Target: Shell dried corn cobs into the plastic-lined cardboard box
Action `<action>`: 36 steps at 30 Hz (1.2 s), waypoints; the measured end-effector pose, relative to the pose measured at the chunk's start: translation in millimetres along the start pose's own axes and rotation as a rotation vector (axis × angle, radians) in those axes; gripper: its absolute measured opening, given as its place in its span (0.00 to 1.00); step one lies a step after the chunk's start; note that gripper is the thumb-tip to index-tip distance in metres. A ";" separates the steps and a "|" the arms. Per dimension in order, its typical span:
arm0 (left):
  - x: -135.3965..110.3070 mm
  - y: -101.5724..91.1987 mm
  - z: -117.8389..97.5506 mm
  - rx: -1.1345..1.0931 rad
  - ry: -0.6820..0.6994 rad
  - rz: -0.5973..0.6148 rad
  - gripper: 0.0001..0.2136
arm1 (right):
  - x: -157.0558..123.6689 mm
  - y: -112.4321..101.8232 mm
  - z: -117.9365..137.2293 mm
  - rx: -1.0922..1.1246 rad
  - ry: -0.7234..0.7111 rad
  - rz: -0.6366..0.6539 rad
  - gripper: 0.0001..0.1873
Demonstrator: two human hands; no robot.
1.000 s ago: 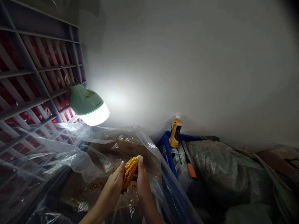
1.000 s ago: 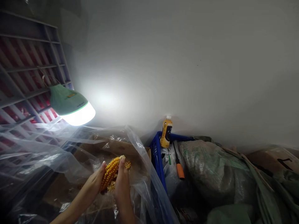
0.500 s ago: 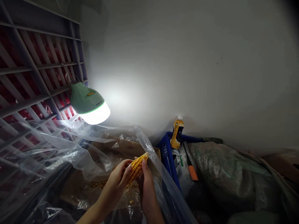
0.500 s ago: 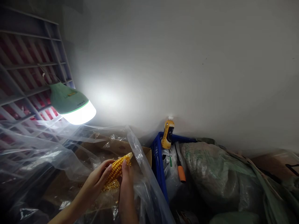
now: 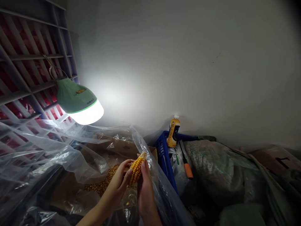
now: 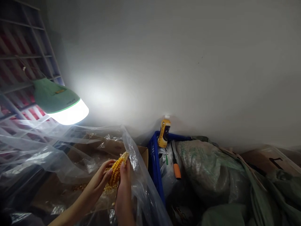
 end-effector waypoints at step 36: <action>25.7 -41.0 -16.8 0.182 0.063 -0.290 0.20 | -3.7 4.0 25.2 0.235 0.333 0.313 0.17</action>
Point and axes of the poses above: each hand's wrist, its own x-axis towards the middle knuckle, its own y-axis out of the palm, z = x × y, the point moved 2 cm from there along x, towards the middle knuckle, and after that the axes turned 8 degrees about -z, right-handed, at the moved point
